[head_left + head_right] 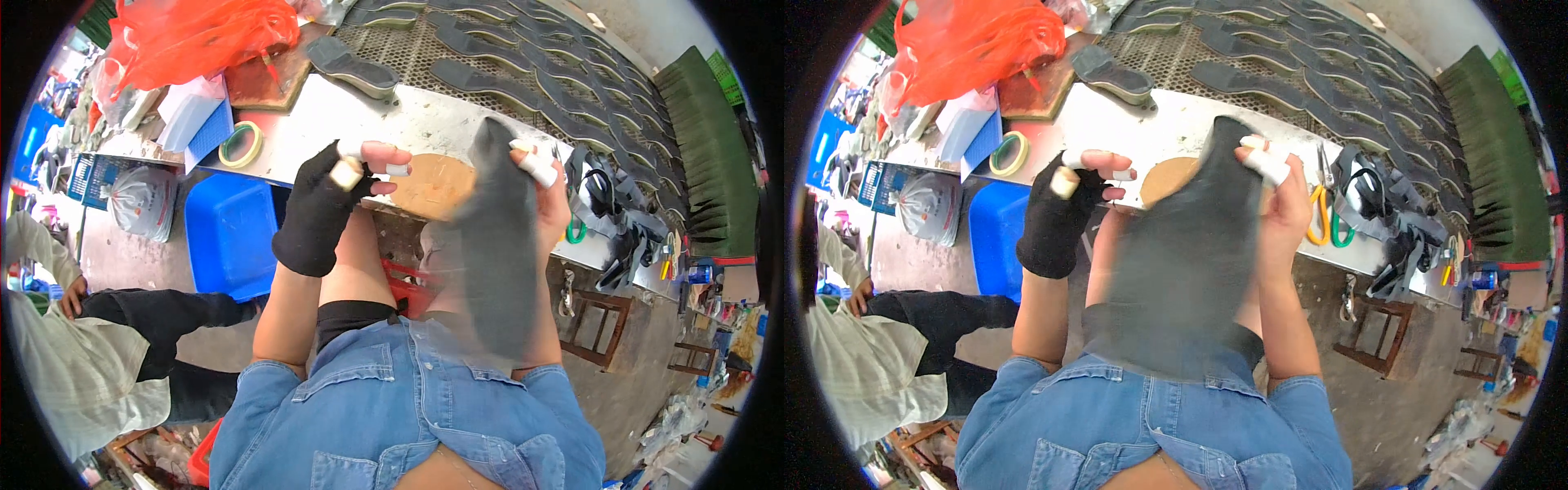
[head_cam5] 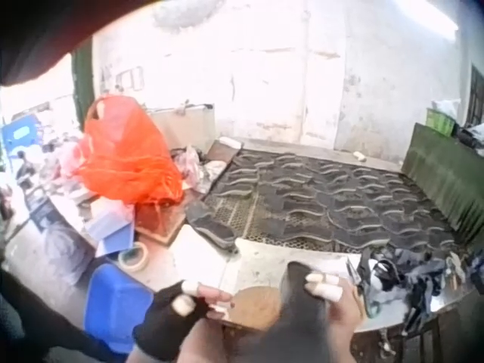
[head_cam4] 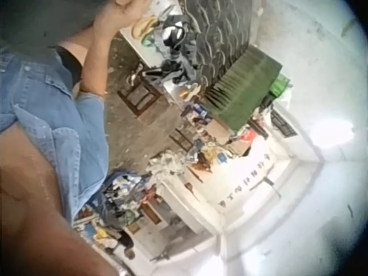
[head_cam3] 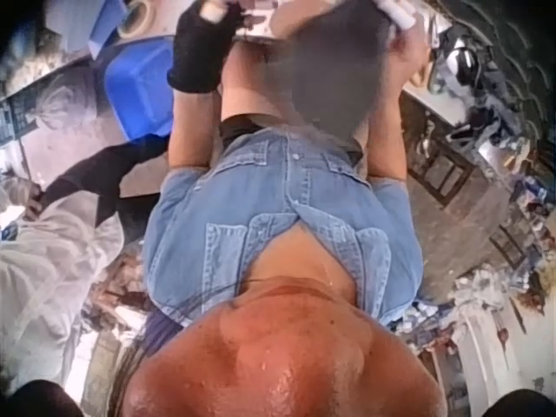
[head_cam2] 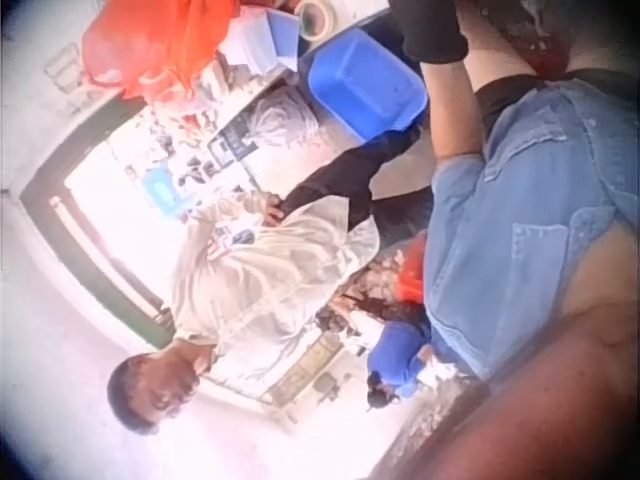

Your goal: Applying adhesive tape and assembling shoe components at a workshop workbench.

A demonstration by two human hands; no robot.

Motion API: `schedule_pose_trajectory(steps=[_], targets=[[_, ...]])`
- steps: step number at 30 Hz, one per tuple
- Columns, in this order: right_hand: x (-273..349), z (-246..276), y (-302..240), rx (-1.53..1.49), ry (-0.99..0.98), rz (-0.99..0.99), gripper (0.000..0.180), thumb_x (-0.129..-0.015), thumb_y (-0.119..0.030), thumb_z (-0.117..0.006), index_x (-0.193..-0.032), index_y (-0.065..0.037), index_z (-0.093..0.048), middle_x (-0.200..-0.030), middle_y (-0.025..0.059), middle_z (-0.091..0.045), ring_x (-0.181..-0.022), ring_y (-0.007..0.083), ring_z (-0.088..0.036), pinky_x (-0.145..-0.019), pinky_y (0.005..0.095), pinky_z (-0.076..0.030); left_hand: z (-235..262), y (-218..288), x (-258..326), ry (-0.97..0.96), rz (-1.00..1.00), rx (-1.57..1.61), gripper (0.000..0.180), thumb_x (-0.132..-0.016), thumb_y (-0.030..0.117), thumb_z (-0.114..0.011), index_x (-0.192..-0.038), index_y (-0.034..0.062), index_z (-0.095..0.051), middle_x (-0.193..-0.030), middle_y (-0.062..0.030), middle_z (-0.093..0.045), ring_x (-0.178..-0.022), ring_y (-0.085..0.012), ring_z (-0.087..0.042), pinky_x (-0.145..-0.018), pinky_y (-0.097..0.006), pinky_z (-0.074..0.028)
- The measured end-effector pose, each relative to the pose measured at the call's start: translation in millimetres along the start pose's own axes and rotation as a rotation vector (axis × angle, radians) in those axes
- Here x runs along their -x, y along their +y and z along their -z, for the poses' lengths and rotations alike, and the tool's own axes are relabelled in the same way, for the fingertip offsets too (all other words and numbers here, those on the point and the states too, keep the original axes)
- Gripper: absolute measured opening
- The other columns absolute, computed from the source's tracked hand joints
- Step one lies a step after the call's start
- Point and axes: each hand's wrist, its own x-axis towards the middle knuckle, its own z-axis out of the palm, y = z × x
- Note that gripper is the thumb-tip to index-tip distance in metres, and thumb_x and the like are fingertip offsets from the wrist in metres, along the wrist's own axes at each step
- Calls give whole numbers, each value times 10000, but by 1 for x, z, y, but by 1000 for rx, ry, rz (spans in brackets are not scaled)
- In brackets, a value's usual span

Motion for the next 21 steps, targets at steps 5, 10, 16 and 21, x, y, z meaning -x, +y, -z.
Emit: schedule_pose_trajectory(steps=[5,10,16,21], targets=[[15,11,31,-898,-21,-552,349,-879,-67,-642,-1217,-106,-564,-1224,38,-594,-1134,194,-565,-982,380,-458,-18,-12,-9,71,-102,-413,268,-815,-50,-545,-1055,3,-652,-955,-74,-669,-921,-121,-611,-804,-258,-494],[11,7,24,-1065,-84,-657,297,-875,-75,-649,-1166,-95,-594,-1177,51,-620,-1109,208,-585,-969,398,-475,-30,-14,-16,131,-152,-474,234,-770,-10,-629,-999,9,-675,-886,-27,-664,-683,-56,-542,-638,-211,-448],[20,5,27,-1131,-131,-634,332,-818,-35,-701,-1135,-70,-606,-1133,74,-638,-1065,230,-607,-947,415,-488,-37,-6,-24,103,-258,-603,235,-794,8,-637,-1024,33,-677,-871,-20,-647,-702,-57,-536,-648,-211,-445],[23,8,25,-1123,-182,-575,466,-728,-17,-771,-1157,-67,-595,-1154,71,-627,-1099,234,-579,-979,403,-449,-36,-2,-31,-55,-213,-538,247,-831,38,-613,-1075,41,-654,-947,-30,-636,-694,-82,-519,-655,-216,-436]])
